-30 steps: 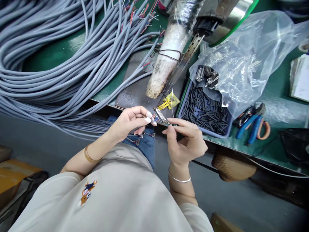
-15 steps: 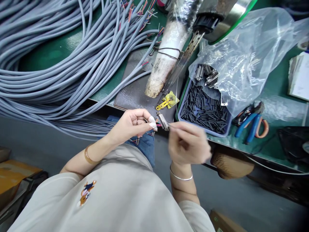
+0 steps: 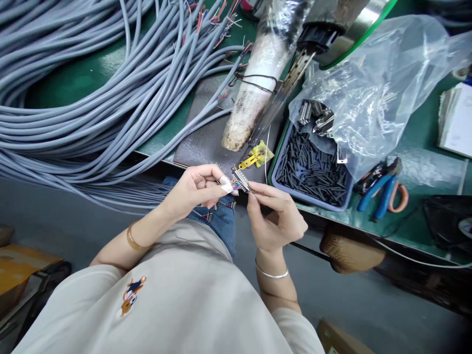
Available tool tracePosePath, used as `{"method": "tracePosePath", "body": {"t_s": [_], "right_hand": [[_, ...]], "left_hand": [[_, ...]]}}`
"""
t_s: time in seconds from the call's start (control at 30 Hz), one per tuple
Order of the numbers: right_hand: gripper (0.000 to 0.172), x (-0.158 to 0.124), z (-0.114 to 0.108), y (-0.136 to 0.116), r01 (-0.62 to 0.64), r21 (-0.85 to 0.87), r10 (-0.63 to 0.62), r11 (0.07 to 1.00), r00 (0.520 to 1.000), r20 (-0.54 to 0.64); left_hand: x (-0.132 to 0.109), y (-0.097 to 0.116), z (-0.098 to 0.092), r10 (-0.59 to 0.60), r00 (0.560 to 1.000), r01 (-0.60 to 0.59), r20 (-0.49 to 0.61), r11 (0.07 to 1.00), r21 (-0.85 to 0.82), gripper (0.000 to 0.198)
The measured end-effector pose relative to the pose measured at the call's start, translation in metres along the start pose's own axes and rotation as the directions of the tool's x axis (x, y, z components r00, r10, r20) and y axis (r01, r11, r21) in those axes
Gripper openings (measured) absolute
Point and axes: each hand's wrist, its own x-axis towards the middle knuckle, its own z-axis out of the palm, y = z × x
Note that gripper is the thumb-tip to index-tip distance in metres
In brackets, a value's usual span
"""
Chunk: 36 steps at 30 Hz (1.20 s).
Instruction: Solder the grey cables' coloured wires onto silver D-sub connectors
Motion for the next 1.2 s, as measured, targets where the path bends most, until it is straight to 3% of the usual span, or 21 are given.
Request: {"method": "tracePosePath", "body": {"t_s": [0.17, 0.3, 0.57, 1.07, 1.2], "right_hand": [[0.027, 0.001, 0.006, 0.003, 0.043, -0.062, -0.045, 0.997, 0.999, -0.025], [0.026, 0.002, 0.010, 0.003, 0.095, -0.135, -0.097, 0.986, 0.995, -0.007], [0.023, 0.007, 0.019, 0.008, 0.004, 0.006, -0.004, 1.000, 1.000, 0.005], [0.022, 0.016, 0.023, 0.017, -0.002, 0.045, 0.002, 0.999, 1.000, 0.002], [0.022, 0.017, 0.023, 0.017, -0.009, 0.055, 0.008, 0.998, 1.000, 0.005]], "left_hand": [[0.001, -0.002, 0.005, 0.110, 0.992, -0.102, -0.056, 0.987, 0.126, 0.021], [0.004, -0.004, 0.013, 0.240, 0.960, -0.201, -0.144, 0.949, 0.241, 0.015], [0.015, -0.002, 0.018, 0.404, 0.883, -0.294, -0.238, 0.873, 0.390, 0.011], [0.023, 0.008, 0.020, 0.466, 0.846, -0.306, -0.258, 0.821, 0.481, 0.011], [0.023, 0.008, 0.020, 0.444, 0.854, -0.277, -0.271, 0.829, 0.487, 0.013]]}}
